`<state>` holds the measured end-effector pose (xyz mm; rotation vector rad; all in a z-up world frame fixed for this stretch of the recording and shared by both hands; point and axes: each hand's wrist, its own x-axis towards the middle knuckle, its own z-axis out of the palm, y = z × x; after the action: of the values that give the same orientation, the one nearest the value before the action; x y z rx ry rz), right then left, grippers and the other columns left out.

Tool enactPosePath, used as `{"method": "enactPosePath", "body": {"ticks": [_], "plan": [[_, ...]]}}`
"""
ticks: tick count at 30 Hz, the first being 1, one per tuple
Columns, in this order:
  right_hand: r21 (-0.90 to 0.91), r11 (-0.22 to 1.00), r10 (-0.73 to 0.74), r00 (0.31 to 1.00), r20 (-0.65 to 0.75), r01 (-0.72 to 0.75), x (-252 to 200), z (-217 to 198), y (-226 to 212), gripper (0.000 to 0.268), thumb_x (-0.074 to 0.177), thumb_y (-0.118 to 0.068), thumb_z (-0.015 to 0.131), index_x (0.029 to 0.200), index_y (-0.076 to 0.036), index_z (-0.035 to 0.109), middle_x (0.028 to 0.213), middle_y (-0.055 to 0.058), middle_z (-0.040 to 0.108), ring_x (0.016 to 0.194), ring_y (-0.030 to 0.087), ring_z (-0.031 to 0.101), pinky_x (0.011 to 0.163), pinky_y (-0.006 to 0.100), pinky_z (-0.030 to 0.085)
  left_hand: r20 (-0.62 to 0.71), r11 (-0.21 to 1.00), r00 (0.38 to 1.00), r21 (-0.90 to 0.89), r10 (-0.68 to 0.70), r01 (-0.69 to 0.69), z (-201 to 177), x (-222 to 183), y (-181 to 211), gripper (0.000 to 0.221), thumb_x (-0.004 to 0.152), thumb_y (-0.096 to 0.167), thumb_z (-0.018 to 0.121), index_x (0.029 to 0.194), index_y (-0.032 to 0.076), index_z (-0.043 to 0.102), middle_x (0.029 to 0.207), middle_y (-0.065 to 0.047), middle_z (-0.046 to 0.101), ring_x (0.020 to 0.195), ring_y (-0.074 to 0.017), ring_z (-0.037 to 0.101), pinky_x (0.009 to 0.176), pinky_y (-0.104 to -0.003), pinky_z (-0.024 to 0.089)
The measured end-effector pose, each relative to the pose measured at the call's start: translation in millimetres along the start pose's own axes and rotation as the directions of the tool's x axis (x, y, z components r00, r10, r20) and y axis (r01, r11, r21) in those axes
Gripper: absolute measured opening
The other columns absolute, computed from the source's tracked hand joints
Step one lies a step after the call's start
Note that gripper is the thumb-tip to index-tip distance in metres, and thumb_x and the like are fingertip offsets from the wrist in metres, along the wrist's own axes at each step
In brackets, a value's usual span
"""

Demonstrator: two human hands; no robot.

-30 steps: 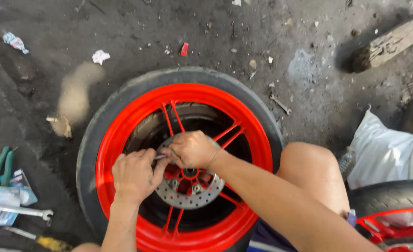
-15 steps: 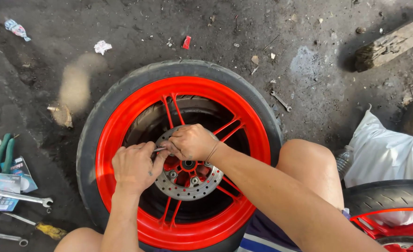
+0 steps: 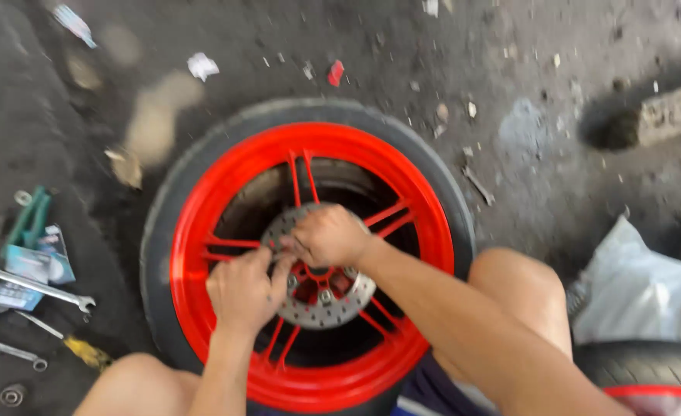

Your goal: Repairing a motorcycle wheel by working on the brake disc assembly using a socket wrench, a hammer, and a metal rod

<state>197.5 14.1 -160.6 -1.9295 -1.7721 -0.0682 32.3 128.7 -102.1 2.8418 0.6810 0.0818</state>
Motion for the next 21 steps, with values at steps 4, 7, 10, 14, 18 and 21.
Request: {"method": "enactPosePath", "body": {"ticks": [4, 7, 10, 14, 18, 21], "plan": [[0.029, 0.999, -0.037, 0.999, 0.007, 0.037, -12, -4, -8, 0.048, 0.105, -0.032, 0.049, 0.062, -0.015, 0.056, 0.06, 0.002, 0.058, 0.055, 0.029, 0.058, 0.042, 0.046, 0.039, 0.01, 0.995, 0.996, -0.042, -0.085, 0.086, 9, -21, 12, 0.049, 0.094, 0.059, 0.059, 0.073, 0.014, 0.061, 0.068, -0.011, 0.068, 0.06, -0.0469, 0.063, 0.053, -0.057, 0.046], [0.091, 0.994, -0.058, 0.998, -0.029, 0.061, -4, 0, -3, 0.052, 0.108, -0.031, 0.045, 0.062, -0.012, 0.06, 0.059, 0.002, 0.059, 0.056, 0.029, 0.06, 0.043, 0.045, 0.04, -0.078, 0.995, 0.992, -0.04, -0.097, 0.095, 12, -23, 11, 0.048, 0.097, 0.054, 0.06, 0.073, 0.012, 0.06, 0.065, -0.007, 0.067, 0.059, -0.0405, 0.063, 0.053, -0.053, 0.044], [0.138, 0.988, -0.06, 0.997, -0.044, 0.066, -6, -4, -6, 0.049, 0.106, -0.029, 0.049, 0.062, -0.011, 0.061, 0.06, 0.003, 0.059, 0.057, 0.03, 0.06, 0.044, 0.045, 0.04, -0.012, 0.982, 0.985, -0.083, -0.174, 0.172, 12, -32, 21, 0.048, 0.096, 0.053, 0.059, 0.072, 0.012, 0.061, 0.067, -0.007, 0.069, 0.065, -0.04, 0.066, 0.056, -0.053, 0.044], [0.246, 0.958, -0.142, 0.989, -0.046, 0.149, -6, -9, -2, 0.049, 0.106, -0.026, 0.049, 0.061, -0.008, 0.058, 0.059, 0.008, 0.056, 0.055, 0.035, 0.057, 0.051, 0.047, 0.044, -0.003, 0.952, 0.956, -0.097, -0.294, 0.292, 14, -43, 41, 0.052, 0.098, 0.058, 0.056, 0.075, 0.011, 0.062, 0.066, -0.014, 0.069, 0.064, -0.0422, 0.066, 0.058, -0.055, 0.046], [0.277, 0.947, -0.164, 0.986, -0.011, 0.161, -2, -13, -3, 0.048, 0.106, -0.026, 0.048, 0.063, -0.008, 0.057, 0.061, 0.009, 0.058, 0.056, 0.036, 0.057, 0.054, 0.048, 0.045, 0.052, 0.907, 0.914, -0.111, -0.402, 0.405, 14, -51, 53, 0.046, 0.096, 0.061, 0.054, 0.085, 0.017, 0.063, 0.072, -0.014, 0.072, 0.069, -0.0446, 0.067, 0.061, -0.058, 0.048], [0.294, 0.942, -0.158, 0.987, -0.041, 0.163, -5, -14, -2, 0.048, 0.106, -0.024, 0.048, 0.061, -0.007, 0.056, 0.059, 0.008, 0.053, 0.054, 0.035, 0.054, 0.052, 0.046, 0.044, 0.105, 0.842, 0.852, -0.134, -0.513, 0.523, 13, -57, 70, 0.045, 0.096, 0.062, 0.052, 0.09, 0.02, 0.066, 0.078, -0.007, 0.074, 0.07, -0.0461, 0.067, 0.057, -0.058, 0.047]]}}
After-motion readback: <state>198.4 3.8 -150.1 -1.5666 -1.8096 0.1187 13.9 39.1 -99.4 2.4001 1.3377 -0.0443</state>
